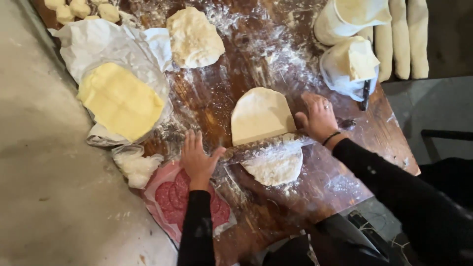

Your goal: Rolling out dough, adding meat and cheese fillings, and rolling the dough into cylinders for baking.

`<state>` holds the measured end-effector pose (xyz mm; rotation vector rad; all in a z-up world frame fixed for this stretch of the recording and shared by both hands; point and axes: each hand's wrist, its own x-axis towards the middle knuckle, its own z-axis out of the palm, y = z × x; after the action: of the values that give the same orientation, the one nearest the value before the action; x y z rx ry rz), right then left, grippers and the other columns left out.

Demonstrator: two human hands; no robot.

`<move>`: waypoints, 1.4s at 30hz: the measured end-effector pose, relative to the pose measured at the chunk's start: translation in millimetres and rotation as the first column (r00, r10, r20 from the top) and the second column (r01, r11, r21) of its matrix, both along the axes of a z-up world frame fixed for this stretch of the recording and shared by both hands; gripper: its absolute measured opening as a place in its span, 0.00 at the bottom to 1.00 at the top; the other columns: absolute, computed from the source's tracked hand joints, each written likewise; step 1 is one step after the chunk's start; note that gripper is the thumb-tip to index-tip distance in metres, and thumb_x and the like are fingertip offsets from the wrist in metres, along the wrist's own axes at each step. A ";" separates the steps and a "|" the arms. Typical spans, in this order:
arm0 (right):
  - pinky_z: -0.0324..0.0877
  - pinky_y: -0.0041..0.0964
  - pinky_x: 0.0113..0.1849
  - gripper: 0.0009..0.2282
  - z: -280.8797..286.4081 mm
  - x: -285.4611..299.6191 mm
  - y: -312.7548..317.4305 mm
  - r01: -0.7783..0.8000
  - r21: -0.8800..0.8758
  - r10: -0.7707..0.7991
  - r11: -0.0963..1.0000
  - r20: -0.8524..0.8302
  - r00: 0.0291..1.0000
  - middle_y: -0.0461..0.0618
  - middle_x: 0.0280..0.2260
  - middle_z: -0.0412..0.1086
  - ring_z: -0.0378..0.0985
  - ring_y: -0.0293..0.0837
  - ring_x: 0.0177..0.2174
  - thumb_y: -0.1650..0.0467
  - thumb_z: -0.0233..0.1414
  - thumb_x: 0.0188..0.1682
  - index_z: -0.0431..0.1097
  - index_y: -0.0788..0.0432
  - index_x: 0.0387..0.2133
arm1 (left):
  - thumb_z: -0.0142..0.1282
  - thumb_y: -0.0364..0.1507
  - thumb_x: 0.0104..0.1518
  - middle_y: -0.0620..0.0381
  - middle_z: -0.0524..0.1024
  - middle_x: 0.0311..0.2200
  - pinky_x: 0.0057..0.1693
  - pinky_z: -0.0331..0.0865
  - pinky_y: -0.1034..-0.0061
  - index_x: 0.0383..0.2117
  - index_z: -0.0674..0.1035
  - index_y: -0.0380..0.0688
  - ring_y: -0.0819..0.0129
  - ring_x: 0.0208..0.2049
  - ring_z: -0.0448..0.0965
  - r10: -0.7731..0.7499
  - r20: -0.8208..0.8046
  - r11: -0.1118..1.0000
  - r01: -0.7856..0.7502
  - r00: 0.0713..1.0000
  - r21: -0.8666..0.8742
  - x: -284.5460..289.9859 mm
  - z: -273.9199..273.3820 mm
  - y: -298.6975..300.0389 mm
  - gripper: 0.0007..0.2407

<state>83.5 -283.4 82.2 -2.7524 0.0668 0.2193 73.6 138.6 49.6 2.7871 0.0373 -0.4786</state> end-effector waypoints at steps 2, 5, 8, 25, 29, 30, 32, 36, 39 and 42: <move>0.54 0.56 0.61 0.29 8.4 -25.9 6.0 -0.093 -0.092 0.104 0.991 0.126 0.987 0.63 0.61 0.61 0.61 0.59 0.61 0.55 0.48 0.52 0.61 0.63 0.61 | 0.41 0.70 0.43 0.42 0.57 0.71 0.72 0.45 0.56 0.67 0.63 0.40 0.50 0.72 0.52 -0.056 0.149 0.998 0.056 0.987 0.000 -30.6 -5.7 -2.8 0.51; 0.48 0.59 0.62 0.39 -10.1 -106.6 -5.1 -0.206 -0.183 0.244 0.961 0.221 0.944 0.64 0.67 0.50 0.53 0.59 0.65 0.50 0.46 0.48 0.52 0.67 0.65 | 0.46 0.71 0.40 0.33 0.52 0.69 0.71 0.42 0.52 0.67 0.58 0.31 0.43 0.71 0.46 -0.101 0.290 0.994 0.111 0.952 -0.018 -102.3 15.2 -10.6 0.56; 0.46 0.61 0.63 0.39 -30.5 -194.7 -25.7 -0.252 -0.199 0.289 0.947 0.186 0.939 0.63 0.68 0.50 0.52 0.59 0.66 0.48 0.43 0.49 0.52 0.65 0.65 | 0.45 0.71 0.41 0.26 0.50 0.67 0.70 0.40 0.50 0.65 0.56 0.23 0.39 0.70 0.44 -0.107 0.317 0.990 0.131 0.942 -0.056 -188.1 3.1 -14.4 0.58; 0.52 0.60 0.60 0.39 10.3 -215.2 -33.7 -0.335 -0.221 0.373 0.916 0.159 0.914 0.56 0.64 0.56 0.59 0.53 0.62 0.46 0.48 0.43 0.58 0.59 0.62 | 0.63 0.59 0.40 0.37 0.58 0.67 0.69 0.48 0.47 0.60 0.70 0.37 0.40 0.68 0.55 -0.065 0.418 0.993 0.102 0.906 -0.067 -249.2 19.8 -36.9 0.44; 0.57 0.56 0.56 0.33 26.3 -239.1 -40.0 -0.358 -0.267 0.325 0.895 -0.159 0.932 0.45 0.57 0.63 0.65 0.48 0.56 0.56 0.57 0.40 0.61 0.47 0.62 | 0.71 0.49 0.35 0.45 0.62 0.65 0.72 0.46 0.43 0.45 0.72 0.41 0.40 0.68 0.56 -0.032 0.306 0.998 0.047 0.952 -0.044 -268.7 -4.5 -33.7 0.34; 0.59 0.54 0.54 0.30 29.8 -246.7 -42.1 -0.343 -0.258 0.275 0.903 -0.266 0.924 0.41 0.53 0.66 0.67 0.46 0.54 0.60 0.60 0.39 0.64 0.42 0.60 | 0.71 0.45 0.37 0.46 0.62 0.64 0.74 0.46 0.43 0.47 0.71 0.40 0.41 0.70 0.56 -0.067 0.299 0.997 0.071 0.952 -0.002 -270.2 -11.1 -31.5 0.33; 0.60 0.53 0.53 0.28 42.7 -267.8 -57.1 -0.206 -0.222 0.150 0.953 -0.245 0.958 0.41 0.51 0.68 0.68 0.47 0.53 0.60 0.62 0.36 0.68 0.42 0.55 | 0.71 0.42 0.35 0.42 0.58 0.68 0.74 0.47 0.46 0.50 0.71 0.42 0.39 0.71 0.53 -0.116 0.287 0.989 0.136 0.951 -0.052 -232.1 4.7 -46.6 0.33; 0.63 0.51 0.54 0.28 39.9 -350.1 -97.6 0.308 -0.135 -0.321 0.942 -0.079 0.944 0.47 0.45 0.70 0.70 0.51 0.50 0.62 0.69 0.23 0.75 0.48 0.43 | 0.73 0.45 0.38 0.28 0.46 0.69 0.69 0.43 0.42 0.64 0.61 0.30 0.28 0.69 0.45 -0.053 0.419 0.918 0.210 0.906 -0.337 -126.6 61.9 -94.2 0.47; 0.64 0.50 0.54 0.28 19.6 -395.1 -118.5 0.639 -0.127 -0.640 0.759 0.041 0.768 0.57 0.47 0.67 0.67 0.58 0.50 0.64 0.70 0.26 0.73 0.58 0.43 | 0.72 0.43 0.41 0.30 0.49 0.70 0.70 0.43 0.42 0.66 0.66 0.36 0.31 0.70 0.45 -0.275 0.448 0.901 0.391 0.851 -0.189 -48.2 56.8 -118.1 0.43; 0.64 0.50 0.54 0.27 13.6 -375.6 -129.2 0.771 -0.146 -0.768 0.620 0.093 0.634 0.59 0.47 0.68 0.67 0.59 0.51 0.64 0.69 0.26 0.74 0.60 0.42 | 0.70 0.42 0.50 0.37 0.53 0.72 0.75 0.45 0.46 0.57 0.74 0.46 0.36 0.74 0.48 -0.353 0.588 0.848 0.514 0.728 -0.127 17.4 27.6 -145.3 0.29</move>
<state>-292.1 -412.6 95.7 -2.5950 1.2997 -0.0671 91.1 -6.8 77.2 2.5174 -0.7795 0.2282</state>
